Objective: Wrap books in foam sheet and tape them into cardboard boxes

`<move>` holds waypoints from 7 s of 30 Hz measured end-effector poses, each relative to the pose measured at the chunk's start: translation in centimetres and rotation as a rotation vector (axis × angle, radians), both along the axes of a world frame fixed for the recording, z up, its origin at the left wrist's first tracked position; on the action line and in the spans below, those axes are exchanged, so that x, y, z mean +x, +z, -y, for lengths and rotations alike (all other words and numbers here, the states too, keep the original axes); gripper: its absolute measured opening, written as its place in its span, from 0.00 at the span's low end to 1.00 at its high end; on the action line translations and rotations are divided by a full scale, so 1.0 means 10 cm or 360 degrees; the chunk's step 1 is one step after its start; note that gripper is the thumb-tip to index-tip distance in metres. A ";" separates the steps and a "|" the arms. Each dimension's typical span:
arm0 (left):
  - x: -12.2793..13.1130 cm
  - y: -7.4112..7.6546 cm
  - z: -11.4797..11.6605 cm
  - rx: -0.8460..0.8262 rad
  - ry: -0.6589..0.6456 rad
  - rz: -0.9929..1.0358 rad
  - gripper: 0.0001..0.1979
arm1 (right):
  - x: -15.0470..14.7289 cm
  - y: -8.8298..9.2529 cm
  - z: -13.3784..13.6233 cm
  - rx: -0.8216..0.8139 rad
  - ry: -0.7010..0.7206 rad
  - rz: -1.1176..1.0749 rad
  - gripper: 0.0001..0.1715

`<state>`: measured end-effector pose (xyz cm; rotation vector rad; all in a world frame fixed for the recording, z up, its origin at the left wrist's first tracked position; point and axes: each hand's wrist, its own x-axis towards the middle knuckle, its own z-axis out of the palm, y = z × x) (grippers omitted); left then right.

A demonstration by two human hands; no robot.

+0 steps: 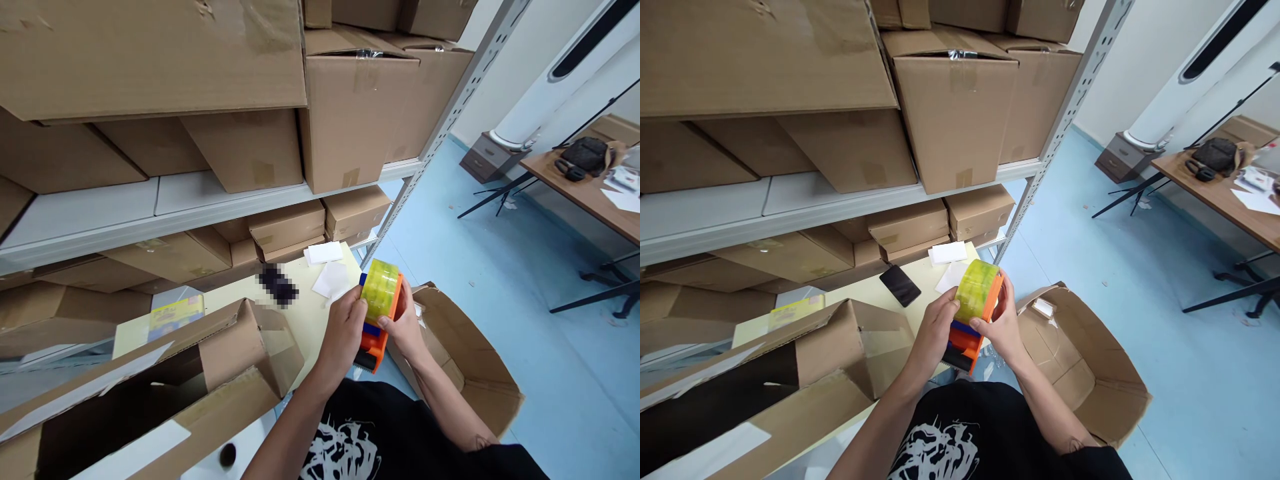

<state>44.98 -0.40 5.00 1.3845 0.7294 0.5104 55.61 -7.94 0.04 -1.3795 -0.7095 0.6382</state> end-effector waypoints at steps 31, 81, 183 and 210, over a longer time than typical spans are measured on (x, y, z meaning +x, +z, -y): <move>-0.09 0.03 -0.07 -0.0098 -0.0034 0.0031 0.06 | -0.10 0.07 -0.07 -0.0026 0.0010 -0.0056 0.63; -0.07 0.01 -0.12 -0.0050 -0.0089 0.0022 0.06 | -0.13 0.05 -0.11 0.0000 -0.0033 -0.0057 0.59; -0.33 0.10 -0.06 0.1786 0.0304 0.0142 0.09 | -0.08 0.10 -0.21 0.0191 -0.0192 -0.0937 0.32; -0.26 -0.18 0.06 0.1761 0.0784 0.0104 0.12 | -0.26 0.01 -0.39 0.0445 -0.0500 -0.0636 0.31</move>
